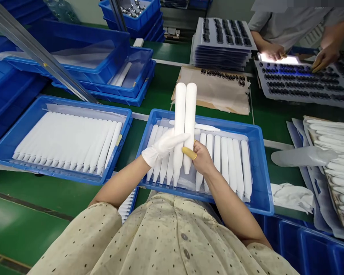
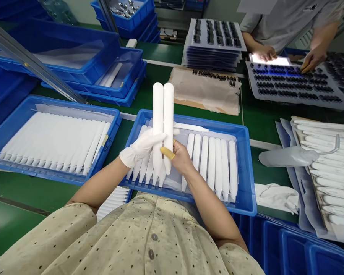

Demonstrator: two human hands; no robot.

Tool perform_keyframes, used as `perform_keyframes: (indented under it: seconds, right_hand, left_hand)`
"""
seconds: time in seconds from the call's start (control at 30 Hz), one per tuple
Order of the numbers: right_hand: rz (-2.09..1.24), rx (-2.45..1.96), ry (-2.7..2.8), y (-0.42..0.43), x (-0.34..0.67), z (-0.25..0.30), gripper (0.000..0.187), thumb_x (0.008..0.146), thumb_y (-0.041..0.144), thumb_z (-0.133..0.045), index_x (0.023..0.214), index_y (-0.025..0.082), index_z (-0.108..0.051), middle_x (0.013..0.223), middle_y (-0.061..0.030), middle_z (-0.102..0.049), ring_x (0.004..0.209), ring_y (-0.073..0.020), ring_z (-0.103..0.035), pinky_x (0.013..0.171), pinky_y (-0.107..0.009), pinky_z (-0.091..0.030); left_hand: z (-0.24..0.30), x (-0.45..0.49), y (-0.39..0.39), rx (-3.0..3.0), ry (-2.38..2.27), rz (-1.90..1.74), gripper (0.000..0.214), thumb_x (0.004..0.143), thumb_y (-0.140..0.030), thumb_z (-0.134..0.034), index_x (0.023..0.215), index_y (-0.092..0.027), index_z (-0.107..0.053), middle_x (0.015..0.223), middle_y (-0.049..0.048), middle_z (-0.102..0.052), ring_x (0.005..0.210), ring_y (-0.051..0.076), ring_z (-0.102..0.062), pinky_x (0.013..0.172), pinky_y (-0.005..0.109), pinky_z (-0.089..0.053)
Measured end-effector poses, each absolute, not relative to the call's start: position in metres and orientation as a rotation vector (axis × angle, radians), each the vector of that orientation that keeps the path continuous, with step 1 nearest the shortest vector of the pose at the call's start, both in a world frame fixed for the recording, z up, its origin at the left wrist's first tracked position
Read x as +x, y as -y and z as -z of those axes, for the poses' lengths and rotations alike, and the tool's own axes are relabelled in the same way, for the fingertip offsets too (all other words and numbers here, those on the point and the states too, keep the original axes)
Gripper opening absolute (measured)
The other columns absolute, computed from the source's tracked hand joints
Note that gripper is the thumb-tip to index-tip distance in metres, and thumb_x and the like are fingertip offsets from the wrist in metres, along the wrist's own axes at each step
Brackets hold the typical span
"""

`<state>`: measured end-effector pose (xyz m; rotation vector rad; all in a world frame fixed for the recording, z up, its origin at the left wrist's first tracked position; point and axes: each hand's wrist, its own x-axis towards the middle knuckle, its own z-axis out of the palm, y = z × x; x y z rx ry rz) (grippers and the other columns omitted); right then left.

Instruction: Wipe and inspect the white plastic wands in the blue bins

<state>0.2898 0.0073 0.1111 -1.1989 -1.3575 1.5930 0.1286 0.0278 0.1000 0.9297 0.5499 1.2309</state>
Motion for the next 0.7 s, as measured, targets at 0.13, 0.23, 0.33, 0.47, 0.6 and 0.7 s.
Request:
perform_keyframes:
  seconds: [0.13,0.23,0.33,0.47,0.6,0.7]
  right_hand:
    - [-1.469,-1.146,1.279,-0.018,0.290,-0.100,0.048,0.079,0.065,-0.082,0.100,0.024,-0.072,0.099,-0.0024,-0.073,0.088,-0.0173,-0.068,0.083,-0.034,-0.062]
    - [-1.476,-1.084,1.176,-0.022,0.294,-0.093,0.045,0.080,0.055,-0.084,0.114,0.027,-0.071,0.100,-0.0002,-0.071,0.086,-0.0146,-0.067,0.084,-0.032,-0.061]
    - [-1.693,-1.010,0.981,-0.022,0.296,-0.094,0.046,0.082,0.036,-0.081,0.125,0.029,-0.066,0.091,0.0025,-0.068,0.078,-0.0115,-0.063,0.076,-0.027,-0.059]
    - [-1.957,-0.958,0.724,-0.018,0.293,-0.097,0.041,0.087,0.019,-0.069,0.127,0.029,-0.064,0.084,0.0042,-0.063,0.073,-0.0093,-0.060,0.070,-0.022,-0.057]
    - [-2.055,-0.894,0.487,-0.018,0.291,-0.094,0.032,0.095,0.012,-0.056,0.122,0.027,-0.064,0.079,0.0046,-0.060,0.068,-0.0071,-0.059,0.068,-0.019,-0.058]
    - [-2.072,-0.890,0.395,-0.019,0.291,-0.092,0.024,0.097,0.013,-0.052,0.114,0.025,-0.064,0.079,0.0042,-0.059,0.067,-0.0065,-0.058,0.068,-0.018,-0.059]
  left_hand:
    - [-0.084,0.126,-0.034,0.561,-0.462,-1.370,0.042,0.085,-0.033,-0.081,0.124,-0.018,-0.074,0.122,0.0105,-0.078,0.103,0.023,-0.076,0.083,0.029,-0.064]
    - [-0.083,0.115,-0.036,0.413,-0.466,-1.435,0.037,0.094,-0.029,-0.072,0.129,-0.018,-0.071,0.110,0.0081,-0.079,0.076,0.012,-0.072,0.065,0.020,-0.059]
    - [-0.084,0.111,-0.034,0.302,-0.422,-1.289,0.044,0.108,-0.046,-0.051,0.140,-0.019,-0.066,0.082,0.0040,-0.073,0.054,0.010,-0.062,0.049,0.020,-0.051]
    - [-0.081,0.121,-0.030,0.281,-0.357,-1.181,0.038,0.111,-0.028,-0.044,0.143,-0.025,-0.064,0.080,0.0016,-0.069,0.061,0.011,-0.066,0.056,0.020,-0.055]
    - [-0.077,0.130,-0.027,0.279,-0.348,-1.195,0.041,0.109,-0.016,-0.045,0.145,-0.026,-0.062,0.084,0.0012,-0.069,0.070,0.011,-0.069,0.068,0.020,-0.058]
    - [-0.075,0.132,-0.027,0.261,-0.379,-1.196,0.045,0.108,-0.014,-0.046,0.149,-0.028,-0.058,0.091,0.0017,-0.071,0.078,0.011,-0.072,0.075,0.022,-0.061]
